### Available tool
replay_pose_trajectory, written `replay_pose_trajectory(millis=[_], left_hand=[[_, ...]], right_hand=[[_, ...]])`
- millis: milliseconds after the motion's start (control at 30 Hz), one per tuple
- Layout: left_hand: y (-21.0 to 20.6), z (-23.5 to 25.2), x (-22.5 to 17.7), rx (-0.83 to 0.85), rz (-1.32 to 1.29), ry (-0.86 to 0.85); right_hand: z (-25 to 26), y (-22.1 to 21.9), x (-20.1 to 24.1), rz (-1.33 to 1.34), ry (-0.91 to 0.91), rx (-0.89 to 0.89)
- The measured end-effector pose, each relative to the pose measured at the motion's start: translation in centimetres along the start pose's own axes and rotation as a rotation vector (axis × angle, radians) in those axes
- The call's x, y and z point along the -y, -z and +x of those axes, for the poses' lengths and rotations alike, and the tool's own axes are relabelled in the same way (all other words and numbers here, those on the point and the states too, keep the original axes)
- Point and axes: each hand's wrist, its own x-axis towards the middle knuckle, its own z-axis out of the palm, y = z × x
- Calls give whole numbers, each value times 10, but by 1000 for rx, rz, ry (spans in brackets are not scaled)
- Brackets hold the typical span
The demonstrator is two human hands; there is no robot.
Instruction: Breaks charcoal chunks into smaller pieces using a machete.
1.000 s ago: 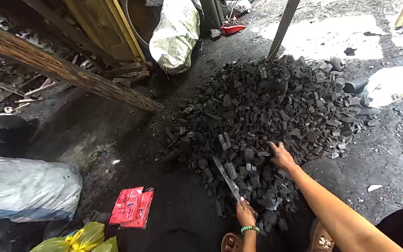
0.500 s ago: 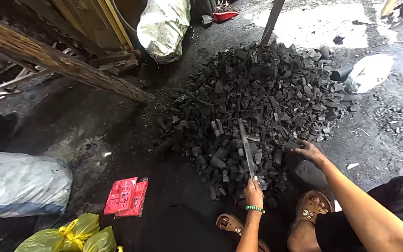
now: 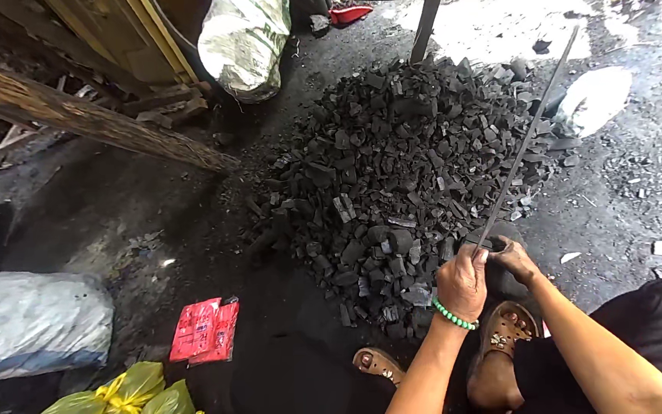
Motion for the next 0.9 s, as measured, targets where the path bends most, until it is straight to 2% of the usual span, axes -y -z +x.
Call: replay_pose_trajectory(millis=[67,100,133,200,233,300,433,533,600,700,733,833,900], left_hand=[[-8,-7,6,-13,-46,20],[-10,-25,19,81,27,113],[-9,-45,30,290,176,293],[-6,-64,49,936,442,799],[-10,-72,56,1098,494,923],[-11,-75,54,1159,520,978],[6,-61,52,1005,466,976],[19,-70,61,679,366,992],[27,-78,68,436,292,1013],[36,-85,85,131,203,1101],[40,-85,91,43,178,1145],[55,-82,103,-119,146,1280],[66,-86,110,-177,118,1356]], right_hand=[[-1,1,-1,-31,13,2],[1,3,-1,-63,20,0],[2,4,0,-93,21,2],[2,5,-2,-124,13,11],[3,5,-4,-124,12,10],[4,6,-6,-106,15,11],[8,-5,-9,-102,48,4],[11,-28,3,-150,9,-2],[4,-52,27,25,22,34],[-4,-78,72,193,186,216],[-2,-84,85,199,243,214],[9,-96,100,-30,210,-19],[16,-109,91,-196,52,-20]])
